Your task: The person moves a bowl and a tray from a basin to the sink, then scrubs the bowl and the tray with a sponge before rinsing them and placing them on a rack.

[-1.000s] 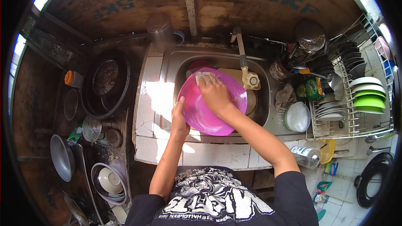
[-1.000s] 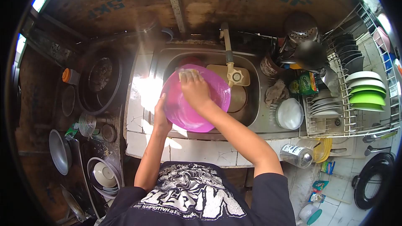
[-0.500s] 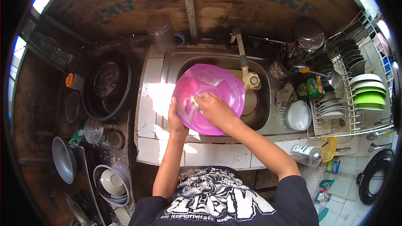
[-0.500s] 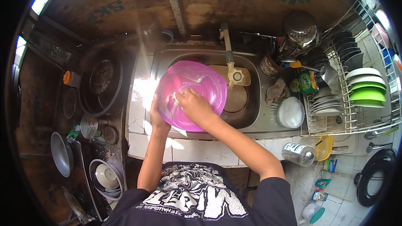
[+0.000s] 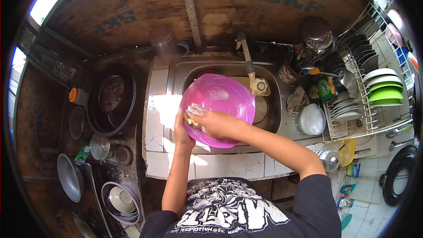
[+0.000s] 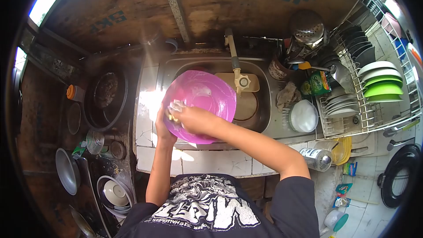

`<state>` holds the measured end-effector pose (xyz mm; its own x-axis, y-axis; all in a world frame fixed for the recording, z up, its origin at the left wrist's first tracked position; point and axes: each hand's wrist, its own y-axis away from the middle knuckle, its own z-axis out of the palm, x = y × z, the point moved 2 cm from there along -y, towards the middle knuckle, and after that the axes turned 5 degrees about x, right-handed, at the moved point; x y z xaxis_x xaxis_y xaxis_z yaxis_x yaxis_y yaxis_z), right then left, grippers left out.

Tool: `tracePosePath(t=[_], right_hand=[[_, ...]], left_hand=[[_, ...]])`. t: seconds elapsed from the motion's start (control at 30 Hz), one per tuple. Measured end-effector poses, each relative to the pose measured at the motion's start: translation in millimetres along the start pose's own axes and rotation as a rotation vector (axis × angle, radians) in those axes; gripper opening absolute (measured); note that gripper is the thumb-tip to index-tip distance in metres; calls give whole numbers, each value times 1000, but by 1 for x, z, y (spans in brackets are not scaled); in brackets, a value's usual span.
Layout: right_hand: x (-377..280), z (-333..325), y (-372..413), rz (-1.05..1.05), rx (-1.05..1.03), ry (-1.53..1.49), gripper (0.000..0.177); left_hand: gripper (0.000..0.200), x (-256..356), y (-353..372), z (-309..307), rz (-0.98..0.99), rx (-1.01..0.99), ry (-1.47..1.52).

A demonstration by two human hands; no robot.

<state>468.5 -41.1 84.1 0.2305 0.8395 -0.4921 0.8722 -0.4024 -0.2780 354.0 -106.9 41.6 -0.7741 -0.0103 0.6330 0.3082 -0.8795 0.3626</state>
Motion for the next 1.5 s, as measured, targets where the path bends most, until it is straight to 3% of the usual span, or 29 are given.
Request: tracePosePath(t=[0.07, 0.17, 0.27, 0.3, 0.37, 0.47, 0.53, 0.63, 0.67, 0.77, 0.83, 0.87, 1.07, 1.17, 1.27, 1.37, 1.43, 1.5], right_hand=[[-11, -19, 22, 5, -248, -34, 28], [9, -51, 48, 161, -8, 276, 27], [12, -68, 41, 436, -432, 262, 26], [6, -55, 39, 225, -365, 251, 27], [-8, -24, 34, 20, -104, 99, 28], [-1, -7, 0, 81, 169, 269, 38], [26, -32, -19, 210, 253, 365, 40], [45, -51, -8, 342, 146, 254, 40], [40, -46, 1, 274, 138, 171, 46], [1, -20, 18, 327, -49, 34, 54], [-18, -4, 18, 180, -151, -200, 62], [-22, 2, 14, 117, 52, -136, 55], [14, -22, -36, 125, 223, 395, 28], [56, -44, -39, 125, 219, 672, 10], [65, -65, -16, 133, 5, 741, 10], [12, -65, 13, 136, -298, 463, 11], [-14, -47, 17, 126, -313, 248, 16], [-27, -32, -2, 154, -164, 151, 27]], left_hand=[[46, 5, 0, -1, 83, 47, 11], [48, 10, 7, -1, 135, 55, -4], [48, 9, 7, 5, 180, -9, -30], [48, 9, 3, 9, 162, -2, -43], [48, 5, -1, 16, 102, 11, -74], [48, -7, -7, 22, 59, 18, -109], [47, 0, -3, 33, 92, 16, -123], [48, 21, 1, 36, 174, 39, -102], [48, 24, 1, 36, 199, 52, -128], [47, 21, -6, 26, 181, 56, -101], [46, 13, -10, 18, 86, 58, -94], [46, 8, -10, 14, 38, 59, -90], [44, 7, -1, 22, 145, 59, -158], [48, 22, 5, 26, 188, 49, -168], [48, 34, 3, 20, 261, 78, -89], [47, 41, -1, 18, 304, 36, -31], [46, 37, -2, 24, 297, 63, -40], [46, 27, -8, 24, 293, 36, -74]])
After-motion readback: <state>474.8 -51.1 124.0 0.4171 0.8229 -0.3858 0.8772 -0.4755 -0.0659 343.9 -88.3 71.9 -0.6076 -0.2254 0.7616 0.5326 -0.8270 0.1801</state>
